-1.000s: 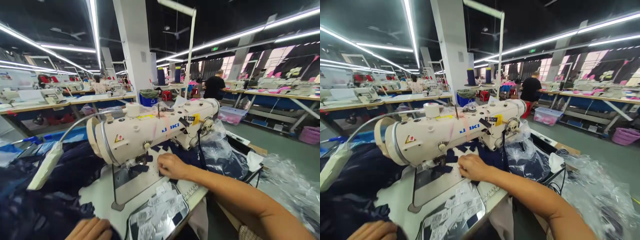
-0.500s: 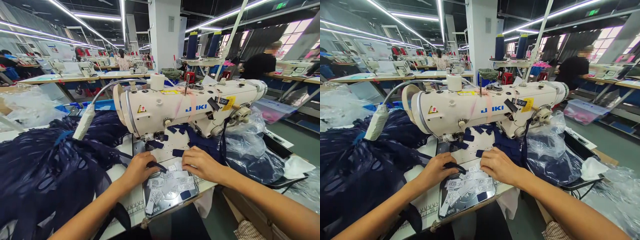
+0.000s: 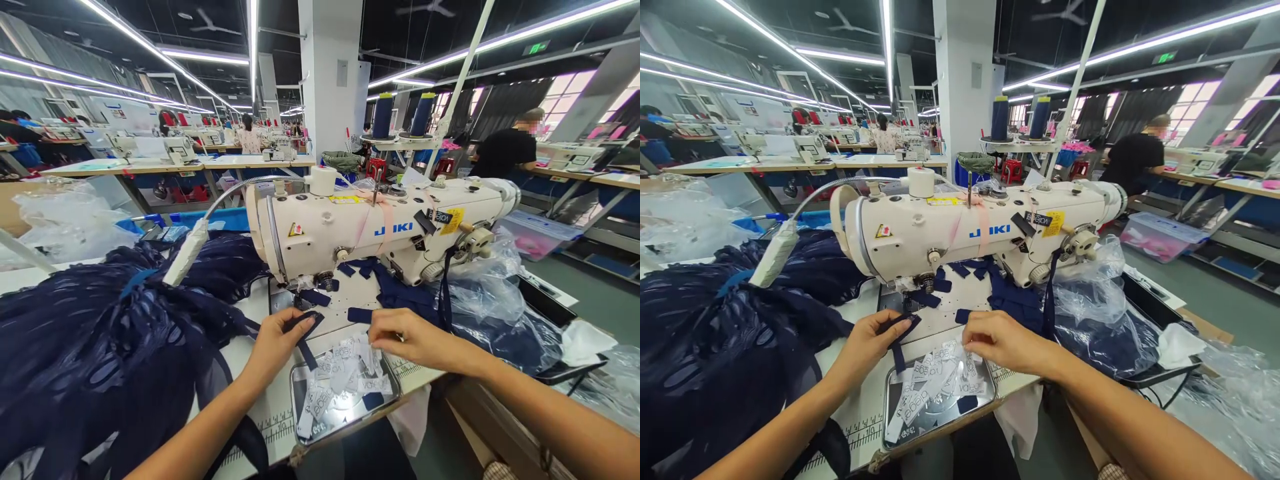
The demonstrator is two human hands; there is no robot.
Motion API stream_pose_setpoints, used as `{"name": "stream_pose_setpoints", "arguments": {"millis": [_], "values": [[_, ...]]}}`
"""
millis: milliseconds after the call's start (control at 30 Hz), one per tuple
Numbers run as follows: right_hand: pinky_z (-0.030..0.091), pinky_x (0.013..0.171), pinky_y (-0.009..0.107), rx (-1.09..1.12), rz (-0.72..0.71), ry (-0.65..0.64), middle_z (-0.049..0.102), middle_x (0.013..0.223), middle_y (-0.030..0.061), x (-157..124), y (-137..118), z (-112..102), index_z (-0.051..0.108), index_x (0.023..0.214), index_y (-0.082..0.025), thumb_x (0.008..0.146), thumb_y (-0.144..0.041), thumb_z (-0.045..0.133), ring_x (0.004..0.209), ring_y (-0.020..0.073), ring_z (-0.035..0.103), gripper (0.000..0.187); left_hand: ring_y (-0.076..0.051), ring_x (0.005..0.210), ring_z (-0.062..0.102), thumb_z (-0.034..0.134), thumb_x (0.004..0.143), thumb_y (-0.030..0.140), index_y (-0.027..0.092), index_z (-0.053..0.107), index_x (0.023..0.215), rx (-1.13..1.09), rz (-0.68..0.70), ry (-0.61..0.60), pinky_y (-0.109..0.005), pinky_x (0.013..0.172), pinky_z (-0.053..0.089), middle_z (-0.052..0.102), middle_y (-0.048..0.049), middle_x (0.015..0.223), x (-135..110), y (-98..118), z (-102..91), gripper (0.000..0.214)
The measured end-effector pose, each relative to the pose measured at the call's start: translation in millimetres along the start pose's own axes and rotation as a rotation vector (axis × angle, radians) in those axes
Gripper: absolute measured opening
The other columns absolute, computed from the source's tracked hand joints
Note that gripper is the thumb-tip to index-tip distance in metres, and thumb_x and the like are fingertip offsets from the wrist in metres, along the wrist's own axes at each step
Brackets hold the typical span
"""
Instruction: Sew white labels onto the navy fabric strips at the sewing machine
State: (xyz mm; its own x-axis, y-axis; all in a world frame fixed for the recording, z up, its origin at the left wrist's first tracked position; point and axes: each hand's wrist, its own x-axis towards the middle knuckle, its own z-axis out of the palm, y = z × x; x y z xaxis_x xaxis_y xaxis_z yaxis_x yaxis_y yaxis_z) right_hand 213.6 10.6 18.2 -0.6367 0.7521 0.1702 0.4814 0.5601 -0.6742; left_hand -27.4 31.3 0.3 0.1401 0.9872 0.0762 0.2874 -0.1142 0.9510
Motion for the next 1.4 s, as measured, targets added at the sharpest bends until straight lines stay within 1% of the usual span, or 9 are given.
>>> {"name": "stream_pose_setpoints", "arguments": {"millis": [167,267,367,467,600,700,833,1133,1400], "values": [[0.035,0.058,0.024,0.501,0.184,0.145,0.048,0.065,-0.0019,10.7,-5.1,1.1,0.055,0.070,-0.017,0.075,-0.038,0.057,0.060,0.0106,0.044,0.022,-0.010,0.052,0.039,0.064,0.057,0.046,0.014,0.060,0.058,-0.144,-0.070,0.009,-0.020,0.050,0.031,0.048,0.0026,0.054,-0.3,-1.5,-1.3,0.032],[0.036,0.077,0.029,0.622,0.140,0.207,0.054,0.090,0.0033,25.2,-17.7,22.3,0.058,0.065,-0.018,0.068,-0.039,0.064,0.088,0.0164,0.049,0.022,-0.010,0.055,0.042,0.066,0.056,0.044,0.013,0.062,0.060,-0.226,-0.086,-0.016,-0.021,0.053,0.032,0.051,0.0012,0.057,-4.7,-0.6,-0.6,0.031],[0.031,0.088,0.032,0.715,0.173,0.294,0.049,0.114,0.0053,43.3,-29.7,47.4,0.060,0.064,-0.019,0.065,-0.038,0.066,0.109,0.0210,0.042,0.020,-0.010,0.055,0.041,0.068,0.055,0.042,0.013,0.062,0.060,-0.275,-0.095,-0.026,-0.021,0.053,0.032,0.051,0.0011,0.056,-10.1,2.2,-0.1,0.030],[0.036,0.080,0.032,0.712,0.194,0.390,0.057,0.092,0.0048,61.3,-34.4,62.0,0.058,0.064,-0.018,0.065,-0.038,0.061,0.089,0.0191,0.051,0.020,-0.010,0.053,0.040,0.069,0.053,0.044,0.013,0.062,0.059,-0.306,-0.120,-0.023,-0.021,0.053,0.031,0.050,0.0016,0.055,-15.5,6.0,-2.3,0.033],[0.038,0.069,0.031,0.598,0.187,0.466,0.050,0.059,-0.0016,77.4,-34.2,65.4,0.053,0.060,-0.018,0.065,-0.035,0.055,0.064,0.0147,0.048,0.018,-0.010,0.054,0.038,0.067,0.056,0.050,0.013,0.059,0.055,-0.312,-0.140,-0.036,-0.021,0.054,0.031,0.049,0.0019,0.053,-20.3,9.8,-8.2,0.038],[0.038,0.065,0.029,0.519,0.174,0.517,0.050,0.059,-0.0017,82.0,-34.9,67.4,0.051,0.059,-0.018,0.065,-0.033,0.051,0.062,0.0137,0.047,0.017,-0.010,0.055,0.037,0.064,0.058,0.052,0.013,0.059,0.055,-0.295,-0.141,-0.031,-0.021,0.054,0.030,0.047,0.0019,0.053,-21.0,11.5,-10.9,0.040],[0.037,0.063,0.028,0.491,0.182,0.540,0.050,0.058,-0.0020,83.6,-36.5,72.8,0.050,0.058,-0.018,0.065,-0.032,0.048,0.061,0.0132,0.046,0.015,-0.009,0.053,0.037,0.071,0.048,0.046,0.013,0.064,0.061,-0.285,-0.162,0.006,-0.021,0.052,0.029,0.049,0.0024,0.053,-21.0,13.0,-8.3,0.037],[0.036,0.062,0.026,0.814,0.265,0.477,0.047,0.063,-0.0034,79.4,-35.7,74.4,0.051,0.071,-0.019,0.059,-0.036,0.062,0.062,0.0120,0.044,0.023,-0.008,0.052,0.036,0.068,0.054,0.042,0.013,0.064,0.060,-0.267,-0.149,0.031,-0.021,0.051,0.028,0.048,0.0026,0.053,-18.5,-0.7,-6.1,0.029],[0.037,0.062,0.025,0.856,0.257,0.477,0.047,0.063,-0.0040,78.6,-34.4,83.0,0.051,0.070,-0.019,0.060,-0.031,0.062,0.062,0.0108,0.044,0.020,-0.007,0.051,0.032,0.069,0.055,0.041,0.013,0.062,0.063,-0.255,-0.211,-0.057,-0.021,0.051,0.025,0.045,0.0041,0.053,-18.5,4.5,-10.6,0.029]]}}
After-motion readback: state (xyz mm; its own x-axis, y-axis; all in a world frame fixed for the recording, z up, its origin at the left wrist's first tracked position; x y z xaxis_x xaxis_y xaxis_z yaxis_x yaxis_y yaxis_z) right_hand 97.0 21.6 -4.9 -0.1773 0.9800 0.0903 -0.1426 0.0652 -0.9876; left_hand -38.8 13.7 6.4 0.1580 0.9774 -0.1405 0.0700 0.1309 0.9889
